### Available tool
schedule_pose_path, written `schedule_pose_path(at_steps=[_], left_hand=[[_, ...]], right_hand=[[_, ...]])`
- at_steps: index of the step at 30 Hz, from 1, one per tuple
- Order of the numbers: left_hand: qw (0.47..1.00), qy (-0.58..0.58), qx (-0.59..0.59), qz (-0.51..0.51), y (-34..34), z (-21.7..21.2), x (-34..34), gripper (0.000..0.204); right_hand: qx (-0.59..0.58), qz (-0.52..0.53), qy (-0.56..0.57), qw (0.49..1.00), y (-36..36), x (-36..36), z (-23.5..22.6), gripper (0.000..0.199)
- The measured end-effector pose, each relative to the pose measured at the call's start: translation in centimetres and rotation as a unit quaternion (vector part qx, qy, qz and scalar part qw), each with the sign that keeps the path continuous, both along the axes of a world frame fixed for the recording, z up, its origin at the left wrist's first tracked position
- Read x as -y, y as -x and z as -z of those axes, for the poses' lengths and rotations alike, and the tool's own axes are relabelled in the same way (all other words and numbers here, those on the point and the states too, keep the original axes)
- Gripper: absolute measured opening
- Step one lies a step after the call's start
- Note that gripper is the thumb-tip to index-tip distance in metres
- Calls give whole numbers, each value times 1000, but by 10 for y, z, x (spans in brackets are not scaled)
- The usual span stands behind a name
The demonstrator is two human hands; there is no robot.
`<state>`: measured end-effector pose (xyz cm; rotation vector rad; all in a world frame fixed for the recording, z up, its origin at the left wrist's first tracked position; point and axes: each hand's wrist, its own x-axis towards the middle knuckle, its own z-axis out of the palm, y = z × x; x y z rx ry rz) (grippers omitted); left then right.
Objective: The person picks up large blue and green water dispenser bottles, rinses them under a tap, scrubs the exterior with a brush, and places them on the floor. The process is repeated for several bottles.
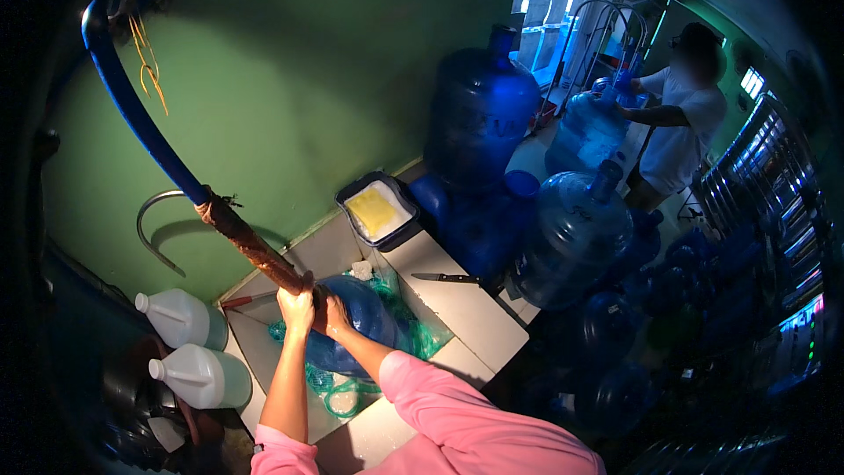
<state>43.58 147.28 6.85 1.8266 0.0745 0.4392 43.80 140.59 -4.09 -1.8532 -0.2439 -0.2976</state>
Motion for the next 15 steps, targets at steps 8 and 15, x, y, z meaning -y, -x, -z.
schedule_pose_path(at_steps=[8,15], left_hand=[[987,-127,24,92,5,-24,-28,59],[975,73,109,181,0,-122,-37,75]], right_hand=[[-19,-116,-72,990,-12,26,-24,39],[49,-163,-199,965,-37,13,-156,26]])
